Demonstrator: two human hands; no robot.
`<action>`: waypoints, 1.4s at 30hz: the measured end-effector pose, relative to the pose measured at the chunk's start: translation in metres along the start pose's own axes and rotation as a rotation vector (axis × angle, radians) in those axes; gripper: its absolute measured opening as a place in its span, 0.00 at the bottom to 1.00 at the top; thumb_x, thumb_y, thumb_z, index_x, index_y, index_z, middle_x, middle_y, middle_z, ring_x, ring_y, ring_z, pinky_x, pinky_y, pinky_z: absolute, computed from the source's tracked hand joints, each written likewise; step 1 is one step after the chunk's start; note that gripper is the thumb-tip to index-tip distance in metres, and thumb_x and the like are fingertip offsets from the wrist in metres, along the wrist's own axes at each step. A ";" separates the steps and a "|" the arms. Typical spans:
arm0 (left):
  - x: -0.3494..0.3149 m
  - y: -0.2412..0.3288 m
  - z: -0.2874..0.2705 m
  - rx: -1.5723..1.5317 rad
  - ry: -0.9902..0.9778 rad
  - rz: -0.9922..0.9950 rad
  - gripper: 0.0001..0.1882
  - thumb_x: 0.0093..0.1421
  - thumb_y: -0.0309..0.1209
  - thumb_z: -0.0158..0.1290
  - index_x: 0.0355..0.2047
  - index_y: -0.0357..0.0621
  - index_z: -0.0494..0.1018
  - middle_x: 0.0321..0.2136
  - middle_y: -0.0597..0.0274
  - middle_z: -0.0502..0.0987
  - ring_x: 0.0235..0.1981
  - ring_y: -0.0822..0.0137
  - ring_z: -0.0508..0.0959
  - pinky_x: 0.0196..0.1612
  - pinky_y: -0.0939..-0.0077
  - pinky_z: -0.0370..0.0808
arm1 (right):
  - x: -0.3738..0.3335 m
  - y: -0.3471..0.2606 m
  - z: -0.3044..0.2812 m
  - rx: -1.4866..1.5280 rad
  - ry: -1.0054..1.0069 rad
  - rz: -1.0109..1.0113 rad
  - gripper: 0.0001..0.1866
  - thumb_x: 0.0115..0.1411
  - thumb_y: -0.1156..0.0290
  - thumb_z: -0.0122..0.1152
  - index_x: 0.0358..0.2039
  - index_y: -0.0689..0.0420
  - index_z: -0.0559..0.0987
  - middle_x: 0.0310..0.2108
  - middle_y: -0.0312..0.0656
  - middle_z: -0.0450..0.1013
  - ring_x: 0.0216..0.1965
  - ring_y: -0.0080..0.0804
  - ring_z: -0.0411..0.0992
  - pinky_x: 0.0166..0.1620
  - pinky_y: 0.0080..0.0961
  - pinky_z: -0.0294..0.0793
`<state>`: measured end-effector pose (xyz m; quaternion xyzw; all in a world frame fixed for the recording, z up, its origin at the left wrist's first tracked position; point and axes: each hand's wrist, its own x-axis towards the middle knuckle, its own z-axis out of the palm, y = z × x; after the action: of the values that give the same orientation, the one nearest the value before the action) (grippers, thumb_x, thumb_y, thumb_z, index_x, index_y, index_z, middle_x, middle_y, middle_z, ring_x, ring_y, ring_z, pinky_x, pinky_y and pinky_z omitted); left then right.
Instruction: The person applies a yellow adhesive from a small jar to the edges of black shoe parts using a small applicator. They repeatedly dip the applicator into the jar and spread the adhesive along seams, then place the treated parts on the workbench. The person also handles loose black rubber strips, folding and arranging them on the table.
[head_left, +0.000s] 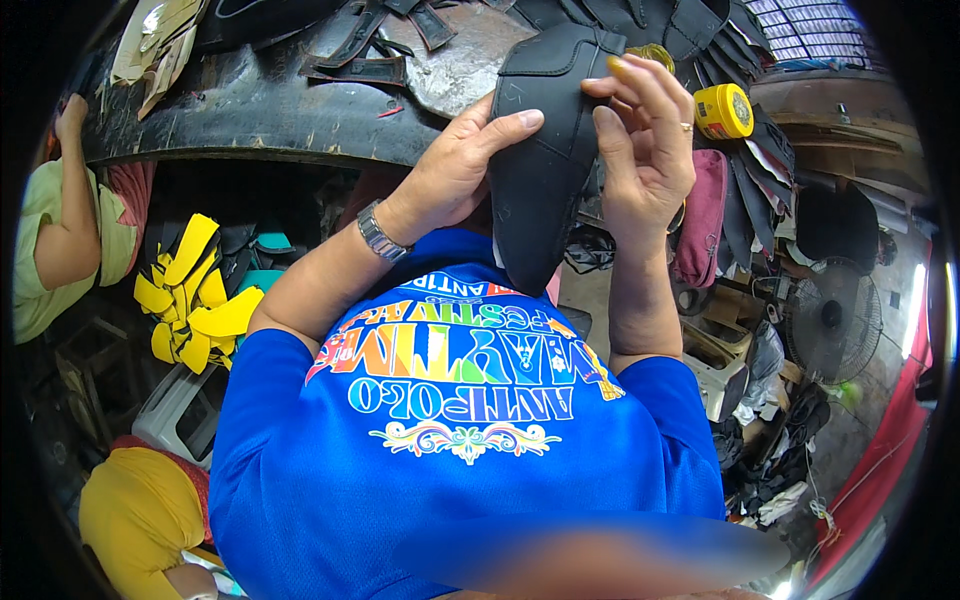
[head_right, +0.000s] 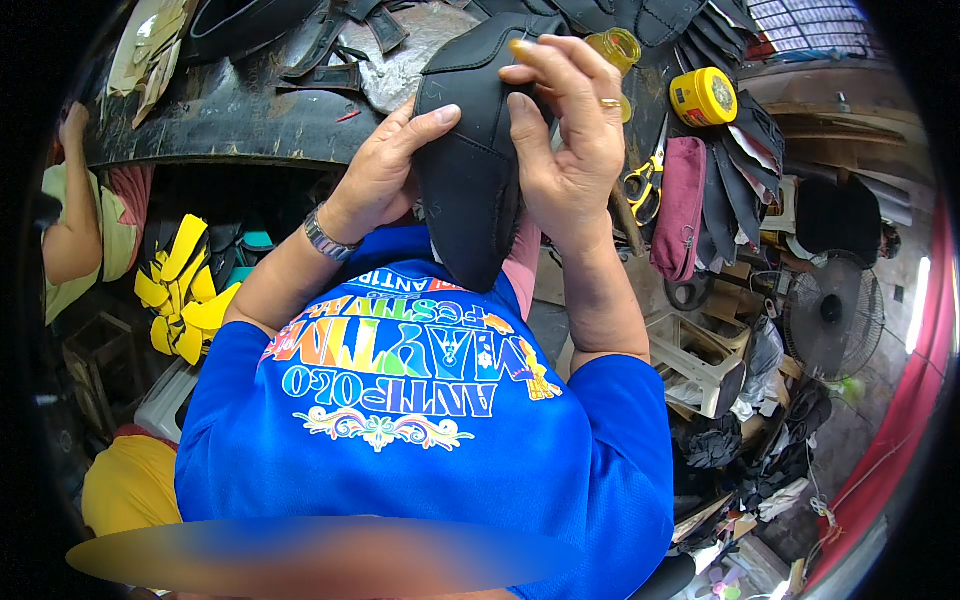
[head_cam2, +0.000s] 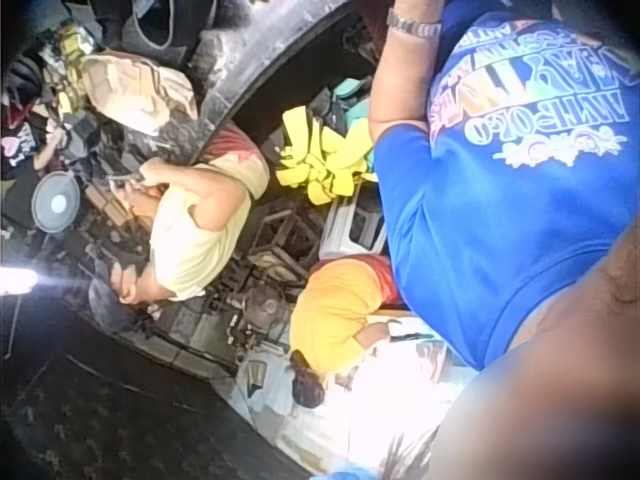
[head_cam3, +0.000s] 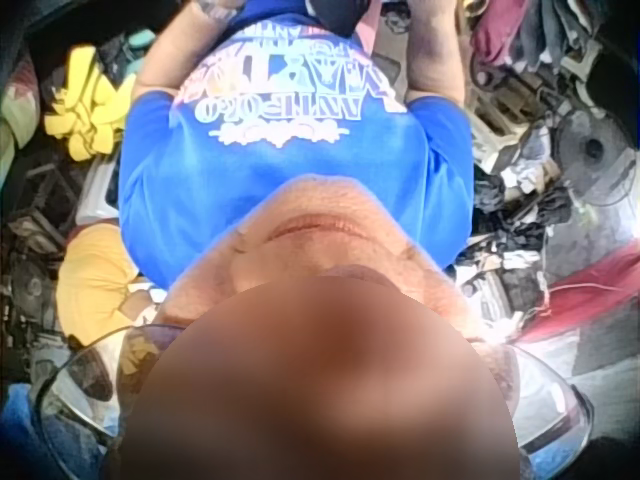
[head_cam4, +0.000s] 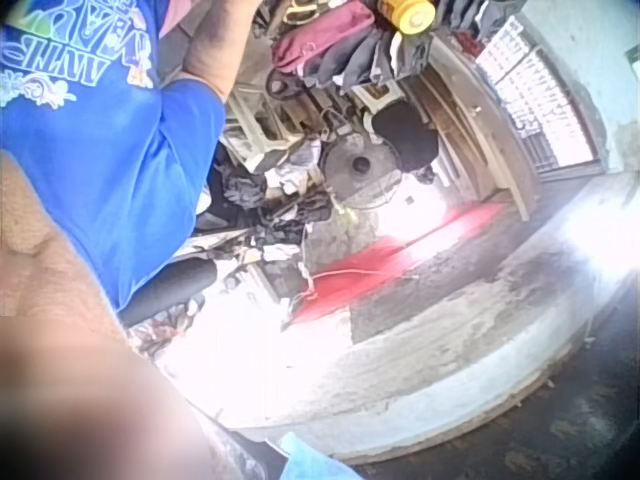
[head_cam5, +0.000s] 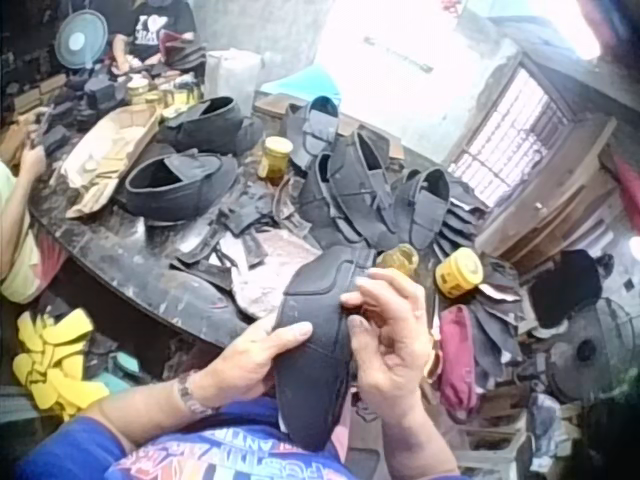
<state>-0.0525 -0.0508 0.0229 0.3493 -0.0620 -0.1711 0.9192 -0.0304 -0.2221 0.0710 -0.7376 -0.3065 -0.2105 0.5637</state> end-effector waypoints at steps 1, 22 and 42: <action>0.000 0.001 -0.001 0.009 -0.014 -0.003 0.22 0.71 0.36 0.49 0.60 0.38 0.65 0.51 0.53 0.77 0.50 0.67 0.80 0.52 0.72 0.79 | -0.001 0.001 0.001 0.093 0.048 0.022 0.23 0.59 0.88 0.57 0.56 0.62 0.74 0.55 0.42 0.66 0.51 0.30 0.73 0.56 0.29 0.73; -0.003 0.012 0.005 -0.005 0.032 0.069 0.18 0.72 0.35 0.47 0.57 0.38 0.65 0.47 0.56 0.78 0.44 0.70 0.82 0.45 0.77 0.82 | -0.014 -0.022 -0.009 -0.306 -0.205 -0.081 0.15 0.60 0.90 0.55 0.43 0.63 0.83 0.56 0.48 0.68 0.54 0.37 0.75 0.57 0.29 0.74; -0.004 0.014 0.005 0.089 0.039 0.080 0.18 0.72 0.35 0.46 0.56 0.38 0.66 0.47 0.55 0.77 0.44 0.70 0.81 0.45 0.78 0.82 | -0.023 -0.024 -0.009 -0.383 -0.273 -0.107 0.22 0.52 0.95 0.56 0.44 0.61 0.85 0.56 0.49 0.68 0.57 0.41 0.73 0.60 0.35 0.74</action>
<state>-0.0541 -0.0427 0.0359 0.3903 -0.0654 -0.1246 0.9099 -0.0627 -0.2319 0.0752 -0.8354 -0.3728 -0.1928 0.3549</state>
